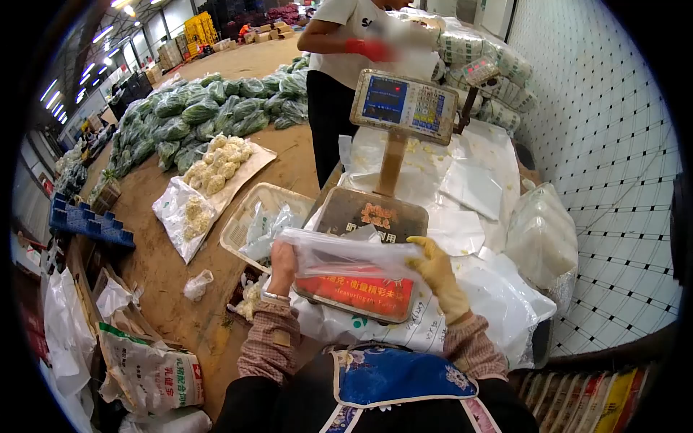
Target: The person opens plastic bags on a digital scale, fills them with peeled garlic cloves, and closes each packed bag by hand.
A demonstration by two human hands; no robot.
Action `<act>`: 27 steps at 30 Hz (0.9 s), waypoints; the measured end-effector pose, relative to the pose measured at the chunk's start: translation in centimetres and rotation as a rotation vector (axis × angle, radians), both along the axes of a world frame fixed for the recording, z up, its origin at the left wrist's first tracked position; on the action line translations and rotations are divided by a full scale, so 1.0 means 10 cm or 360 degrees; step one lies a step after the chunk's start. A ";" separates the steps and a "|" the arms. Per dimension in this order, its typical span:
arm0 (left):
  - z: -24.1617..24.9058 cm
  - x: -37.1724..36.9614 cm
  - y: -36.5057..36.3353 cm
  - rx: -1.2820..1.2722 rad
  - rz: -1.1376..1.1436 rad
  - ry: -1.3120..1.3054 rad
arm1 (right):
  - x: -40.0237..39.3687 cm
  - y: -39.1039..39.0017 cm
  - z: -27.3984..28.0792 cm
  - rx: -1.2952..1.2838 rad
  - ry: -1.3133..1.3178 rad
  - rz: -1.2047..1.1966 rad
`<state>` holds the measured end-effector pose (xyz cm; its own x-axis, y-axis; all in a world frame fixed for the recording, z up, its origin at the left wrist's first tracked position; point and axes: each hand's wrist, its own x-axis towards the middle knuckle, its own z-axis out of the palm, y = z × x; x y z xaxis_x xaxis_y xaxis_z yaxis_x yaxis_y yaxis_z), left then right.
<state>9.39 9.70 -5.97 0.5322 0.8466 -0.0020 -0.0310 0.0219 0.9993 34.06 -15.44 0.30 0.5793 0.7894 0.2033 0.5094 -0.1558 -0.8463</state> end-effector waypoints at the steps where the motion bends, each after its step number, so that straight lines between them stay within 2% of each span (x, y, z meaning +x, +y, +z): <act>1: -0.16 0.06 0.02 -0.0012 -0.0007 0.0005 | 0.08 0.02 0.00 -0.0012 0.0005 -0.0007; 3: -0.34 0.21 0.02 0.0222 -0.0149 0.0464 | 0.21 0.10 -0.03 0.0127 0.0770 -0.0135; 4: 0.15 0.21 -0.35 0.0408 0.0128 0.0754 | 0.29 0.11 -0.14 0.0137 0.0709 -0.0091; 5: 0.39 0.23 -0.52 0.0413 0.0113 0.0760 | 0.27 0.11 -0.12 0.0141 0.0717 -0.0106; 7: 0.66 0.27 -0.74 0.1839 0.0630 0.0809 | 0.15 0.10 -0.06 -0.0197 0.0880 -0.0178; 8: 0.73 0.27 -0.85 0.1798 0.0471 0.0714 | 0.12 0.08 -0.08 -0.0107 0.0635 -0.0165; 9: 0.69 0.31 -0.91 0.1790 0.0464 0.0712 | 0.10 0.06 -0.09 -0.0115 0.0634 -0.0173; 11: 0.59 0.38 -1.05 0.1327 -0.0547 0.0670 | 0.04 0.04 -0.10 0.0050 -0.0934 -0.0461; 12: 0.44 0.42 -1.08 0.1322 -0.0551 0.0679 | -0.04 0.05 0.08 0.0045 -0.0925 -0.0460; 14: 0.08 0.54 -1.09 0.1721 -0.0572 0.0927 | -0.24 0.10 0.58 0.0418 -0.1032 -0.0297; 15: 0.10 0.58 -1.15 0.1720 -0.0585 0.0922 | -0.31 0.11 0.53 0.0331 -0.0865 0.0087; 17: 0.17 0.62 -1.27 0.1725 -0.0981 0.1260 | -0.47 0.21 0.41 0.0055 -0.0511 0.0733; 18: 0.02 0.61 -1.28 0.1753 -0.0924 0.1071 | -0.54 0.31 0.32 -0.0134 -0.0327 0.0988; 20: 0.08 0.61 -1.30 0.1751 -0.0957 0.1139 | -0.39 0.60 -0.06 -0.0330 -0.0223 0.0645; 22: 0.29 0.67 -1.34 0.1680 -0.1031 0.1227 | -0.18 0.63 -0.05 -0.0147 -0.0379 0.0191; 23: 0.26 0.67 -1.32 0.1772 -0.1010 0.1178 | -0.06 0.65 -0.04 -0.0062 -0.0437 -0.0038; 25: 0.31 0.69 -1.31 0.1604 -0.1013 0.1163 | -0.07 0.55 0.53 -0.0662 -0.0196 0.0379; 26: 0.34 0.71 -1.29 0.1563 -0.1029 0.1155 | -0.06 0.41 0.63 -0.0668 -0.0187 0.0313; 27: 0.35 0.73 -1.28 0.1512 -0.1041 0.1152 | -0.08 0.24 0.68 -0.0621 -0.0223 0.0406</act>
<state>16.72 -3.12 -2.46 0.9618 0.2735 -0.0124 0.2526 -0.8691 0.4252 33.23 -13.03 7.11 0.3454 0.9355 -0.0741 0.6773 -0.3032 -0.6703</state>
